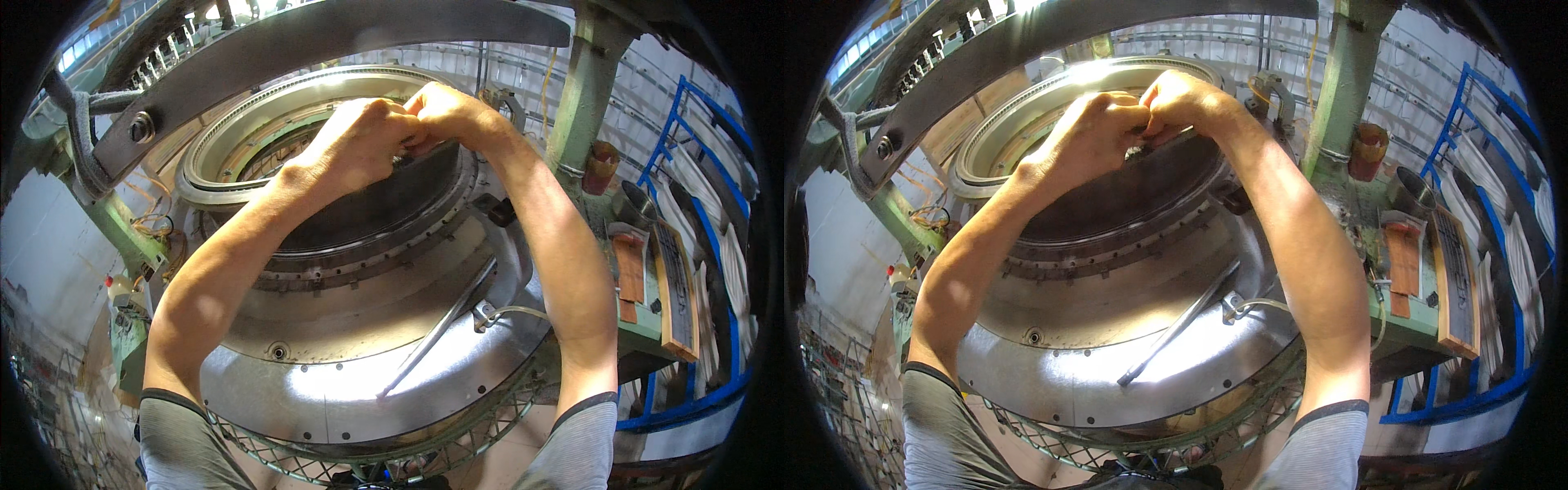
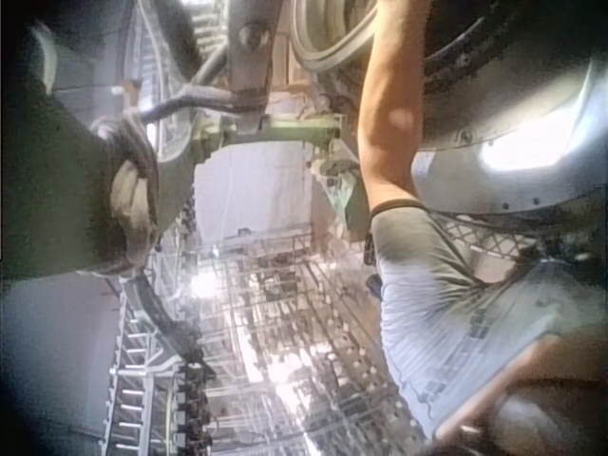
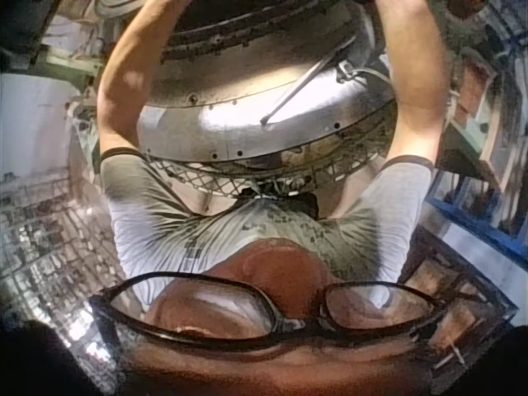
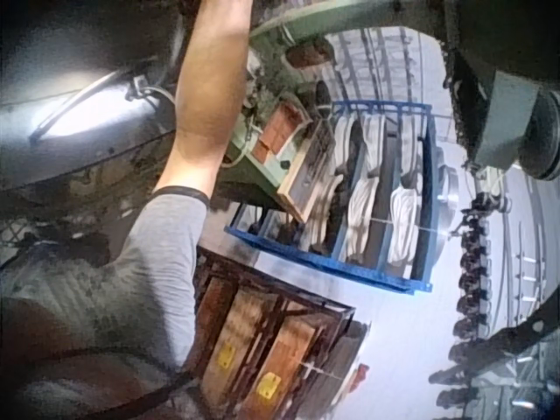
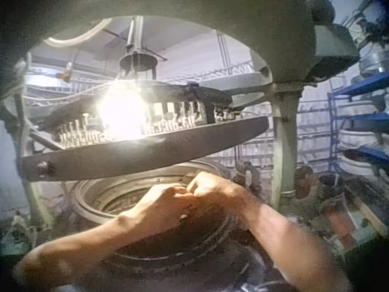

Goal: The person repeatedly picks small black components from a wooden tray and inserts them into slots around the rim of a large circular machine. The person handles the components by hand and places them one at a time into the machine's circular opening.

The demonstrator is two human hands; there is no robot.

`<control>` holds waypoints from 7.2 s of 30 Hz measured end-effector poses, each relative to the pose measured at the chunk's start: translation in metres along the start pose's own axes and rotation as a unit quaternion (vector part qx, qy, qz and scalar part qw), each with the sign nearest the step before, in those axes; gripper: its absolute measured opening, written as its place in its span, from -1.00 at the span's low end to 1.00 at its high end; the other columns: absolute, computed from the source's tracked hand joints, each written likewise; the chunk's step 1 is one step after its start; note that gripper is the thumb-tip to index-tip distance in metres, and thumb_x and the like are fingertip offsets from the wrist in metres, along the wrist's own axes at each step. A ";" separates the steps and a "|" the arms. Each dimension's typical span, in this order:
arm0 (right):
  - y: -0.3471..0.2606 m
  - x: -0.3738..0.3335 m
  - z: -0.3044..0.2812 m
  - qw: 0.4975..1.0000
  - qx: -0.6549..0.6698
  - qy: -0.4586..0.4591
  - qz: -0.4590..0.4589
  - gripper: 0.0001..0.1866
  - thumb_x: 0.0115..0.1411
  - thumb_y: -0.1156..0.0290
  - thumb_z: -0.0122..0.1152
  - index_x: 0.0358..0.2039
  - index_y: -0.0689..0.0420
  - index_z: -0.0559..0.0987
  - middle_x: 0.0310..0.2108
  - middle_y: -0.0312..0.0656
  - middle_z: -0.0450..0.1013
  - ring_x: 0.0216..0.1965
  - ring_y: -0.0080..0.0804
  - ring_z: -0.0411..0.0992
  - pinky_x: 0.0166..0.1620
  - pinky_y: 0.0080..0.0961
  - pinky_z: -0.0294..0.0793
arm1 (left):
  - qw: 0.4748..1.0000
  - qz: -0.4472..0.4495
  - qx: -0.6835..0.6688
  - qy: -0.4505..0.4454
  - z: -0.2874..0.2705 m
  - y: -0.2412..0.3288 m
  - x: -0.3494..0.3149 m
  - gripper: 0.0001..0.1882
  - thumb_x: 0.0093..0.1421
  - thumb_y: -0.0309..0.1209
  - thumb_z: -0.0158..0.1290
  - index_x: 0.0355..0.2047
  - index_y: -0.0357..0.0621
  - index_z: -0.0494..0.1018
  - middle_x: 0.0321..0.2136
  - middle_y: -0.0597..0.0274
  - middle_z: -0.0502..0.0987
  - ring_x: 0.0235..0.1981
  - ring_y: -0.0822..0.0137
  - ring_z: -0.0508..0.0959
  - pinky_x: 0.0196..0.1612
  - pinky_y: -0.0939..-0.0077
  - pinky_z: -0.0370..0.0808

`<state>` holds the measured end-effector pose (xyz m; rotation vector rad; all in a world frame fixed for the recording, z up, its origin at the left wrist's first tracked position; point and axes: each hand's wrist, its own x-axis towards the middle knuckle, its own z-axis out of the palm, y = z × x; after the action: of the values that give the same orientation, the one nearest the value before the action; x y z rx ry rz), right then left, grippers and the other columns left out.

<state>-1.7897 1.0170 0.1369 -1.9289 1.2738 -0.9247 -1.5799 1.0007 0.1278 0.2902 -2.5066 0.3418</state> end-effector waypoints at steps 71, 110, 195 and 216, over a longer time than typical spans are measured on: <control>0.005 -0.038 0.026 0.962 -0.164 0.121 -0.182 -0.87 0.19 0.55 0.47 -0.23 0.23 0.76 -0.33 -0.22 0.69 -0.27 -0.46 0.62 -0.10 -0.45 0.63 | 0.976 -0.099 -0.076 0.180 0.000 -0.008 -0.031 -0.78 0.16 -0.59 0.26 -0.16 -0.22 0.61 -0.30 -0.06 0.70 -0.24 0.04 0.74 -0.21 0.23 0.69; -0.009 -0.033 0.060 0.885 -0.337 0.135 -0.293 -0.78 -0.03 0.35 0.60 -0.35 0.07 0.78 -0.29 -0.10 0.65 -0.14 -0.08 0.62 0.03 -0.20 0.58 | 0.931 -0.276 -0.228 0.074 -0.003 -0.021 -0.057 -0.80 0.17 -0.49 0.41 -0.22 -0.30 0.69 -0.36 0.03 0.76 -0.27 0.35 0.78 -0.20 0.47 0.67; 0.298 -0.448 0.249 0.757 -0.064 0.598 0.257 -0.48 0.33 0.50 0.26 0.30 0.28 0.49 -0.03 -0.08 0.61 -0.07 -0.36 0.54 -0.04 -0.36 0.54 | 0.934 -0.260 -0.231 0.086 -0.110 0.182 -0.319 -0.51 -0.06 -0.68 0.43 -0.06 -0.29 0.62 0.03 -0.05 0.70 0.09 -0.01 0.70 0.14 0.24 0.62; 0.084 -0.518 0.217 0.823 0.065 0.514 0.234 -0.77 0.43 0.52 0.23 0.01 0.37 0.66 -0.25 -0.10 0.67 -0.24 -0.41 0.67 -0.14 -0.46 0.69 | 0.778 -0.480 -0.403 0.048 -0.067 0.330 -0.451 -0.77 0.35 -0.66 0.16 0.00 -0.39 0.61 -0.06 0.09 0.68 -0.04 0.35 0.65 0.05 0.44 0.58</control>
<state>-1.7977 1.5027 -0.1571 -0.8325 2.0531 -1.7971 -1.2745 1.3914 -0.1388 1.0529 -1.8325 -1.0596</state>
